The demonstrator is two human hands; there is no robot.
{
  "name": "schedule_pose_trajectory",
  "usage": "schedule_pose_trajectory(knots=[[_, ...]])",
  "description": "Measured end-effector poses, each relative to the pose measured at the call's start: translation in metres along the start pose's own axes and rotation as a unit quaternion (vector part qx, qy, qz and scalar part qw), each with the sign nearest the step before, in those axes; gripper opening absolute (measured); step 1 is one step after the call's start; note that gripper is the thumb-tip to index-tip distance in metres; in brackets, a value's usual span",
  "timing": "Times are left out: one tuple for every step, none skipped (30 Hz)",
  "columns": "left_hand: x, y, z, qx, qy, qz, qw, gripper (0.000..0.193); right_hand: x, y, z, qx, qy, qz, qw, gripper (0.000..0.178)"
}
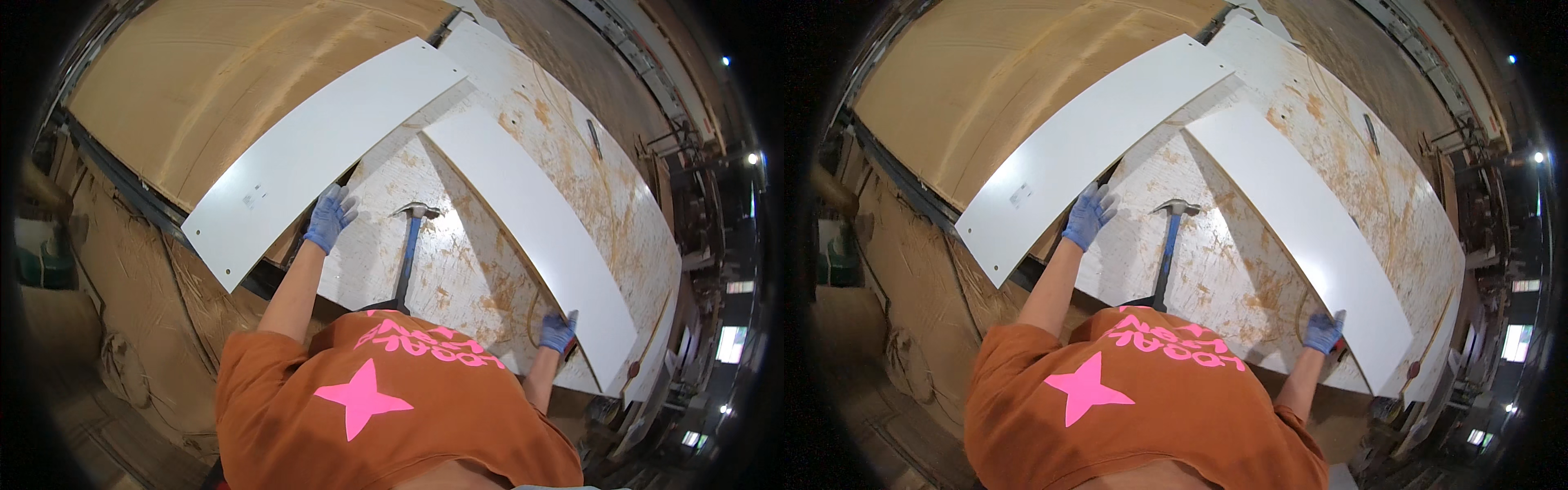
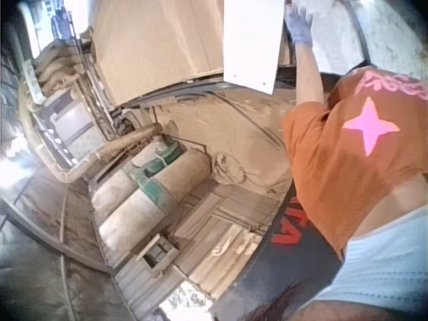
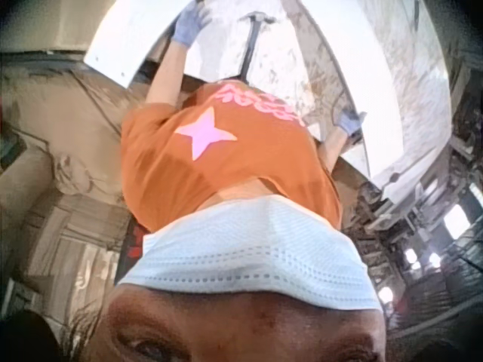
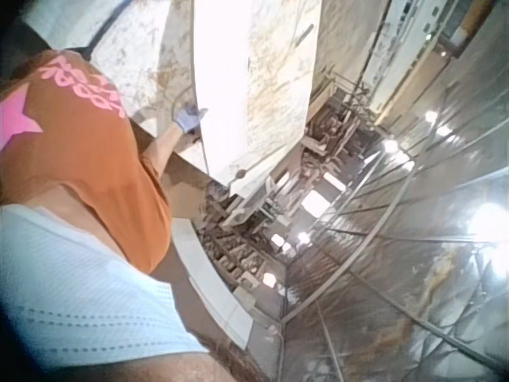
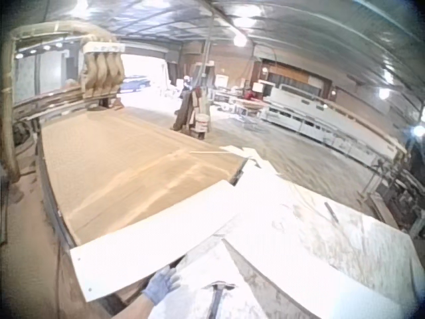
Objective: The person handles white cabinet panels and hardware on a workbench in a workshop. They use a screwdriver to attach metal brackets, align panels, and stack components. A coworker is visible in the background moving materials.
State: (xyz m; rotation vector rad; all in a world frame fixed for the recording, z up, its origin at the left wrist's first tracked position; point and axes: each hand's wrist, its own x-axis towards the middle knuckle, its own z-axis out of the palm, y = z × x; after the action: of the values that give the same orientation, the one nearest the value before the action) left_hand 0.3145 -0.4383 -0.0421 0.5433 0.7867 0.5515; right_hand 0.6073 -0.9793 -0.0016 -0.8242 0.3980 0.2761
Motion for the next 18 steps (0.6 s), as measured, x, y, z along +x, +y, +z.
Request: schedule_pose_trajectory(knots=[[0.002, -0.001, 0.008, 0.005, 0.0, 0.001, 1.0, 0.057, -0.014, -0.015, -0.001, -0.012, 0.007, -0.009, 1.0, 0.026], [0.008, -0.005, 0.017, 0.028, -0.007, -0.009, 1.0, 0.053, -0.025, -0.033, -0.014, -0.022, -0.006, -0.006, 1.0, 0.029], [0.016, -0.013, 0.026, 0.048, -0.011, -0.016, 0.999, 0.049, -0.036, -0.052, -0.028, -0.034, -0.021, 0.0, 0.999, 0.031], [0.028, -0.023, 0.035, 0.061, -0.074, -0.057, 0.994, 0.046, -0.047, -0.066, -0.04, -0.046, -0.037, 0.006, 0.998, 0.033], [0.034, -0.041, 0.053, 0.089, -0.067, -0.105, 0.988, 0.051, -0.056, -0.074, -0.048, -0.024, -0.033, -0.004, 0.999, 0.035], [0.016, -0.045, 0.086, 0.121, -0.065, -0.102, 0.985, 0.061, -0.067, -0.079, -0.054, 0.001, -0.025, -0.016, 1.0, 0.038], [0.026, -0.064, 0.101, 0.21, -0.054, -0.024, 0.976, 0.072, -0.077, -0.081, -0.051, 0.026, -0.025, -0.025, 0.999, 0.04], [0.041, -0.08, 0.108, 0.146, -0.068, -0.016, 0.987, 0.087, -0.088, -0.082, -0.047, 0.039, -0.027, -0.033, 0.998, 0.043], [0.04, -0.085, 0.125, 0.15, -0.046, -0.04, 0.987, 0.087, -0.102, -0.081, -0.045, 0.052, -0.024, -0.045, 0.997, 0.046], [0.035, -0.084, 0.145, 0.153, -0.025, -0.062, 0.986, 0.087, -0.114, -0.081, -0.041, 0.066, -0.024, -0.056, 0.996, 0.049], [0.032, -0.082, 0.154, 0.155, -0.002, -0.084, 0.984, 0.087, -0.125, -0.08, -0.036, 0.071, -0.017, -0.06, 0.996, 0.048], [0.044, -0.088, 0.147, 0.126, 0.006, -0.105, 0.986, 0.083, -0.138, -0.08, -0.029, 0.075, -0.013, -0.063, 0.995, 0.048], [0.065, -0.102, 0.134, 0.1, 0.014, -0.127, 0.987, 0.078, -0.149, -0.08, -0.023, 0.081, -0.007, -0.067, 0.994, 0.047], [0.064, -0.106, 0.13, 0.07, 0.015, -0.132, 0.989, 0.068, -0.155, -0.08, -0.021, 0.086, 0.028, -0.073, 0.993, 0.048], [0.062, -0.108, 0.126, 0.039, 0.016, -0.135, 0.99, 0.058, -0.153, -0.081, -0.027, 0.083, -0.002, -0.077, 0.994, 0.049], [0.038, -0.101, 0.128, 0.003, 0.008, -0.121, 0.993, 0.042, -0.152, -0.083, -0.039, 0.081, -0.025, -0.086, 0.993, 0.05], [0.023, -0.094, 0.125, -0.034, 0.002, -0.108, 0.994, 0.026, -0.153, -0.082, -0.05, 0.078, -0.049, -0.095, 0.991, 0.05], [0.017, -0.081, 0.105, -0.083, -0.047, -0.123, 0.988, 0.021, -0.152, -0.075, -0.028, 0.087, -0.009, -0.095, 0.992, 0.053]])
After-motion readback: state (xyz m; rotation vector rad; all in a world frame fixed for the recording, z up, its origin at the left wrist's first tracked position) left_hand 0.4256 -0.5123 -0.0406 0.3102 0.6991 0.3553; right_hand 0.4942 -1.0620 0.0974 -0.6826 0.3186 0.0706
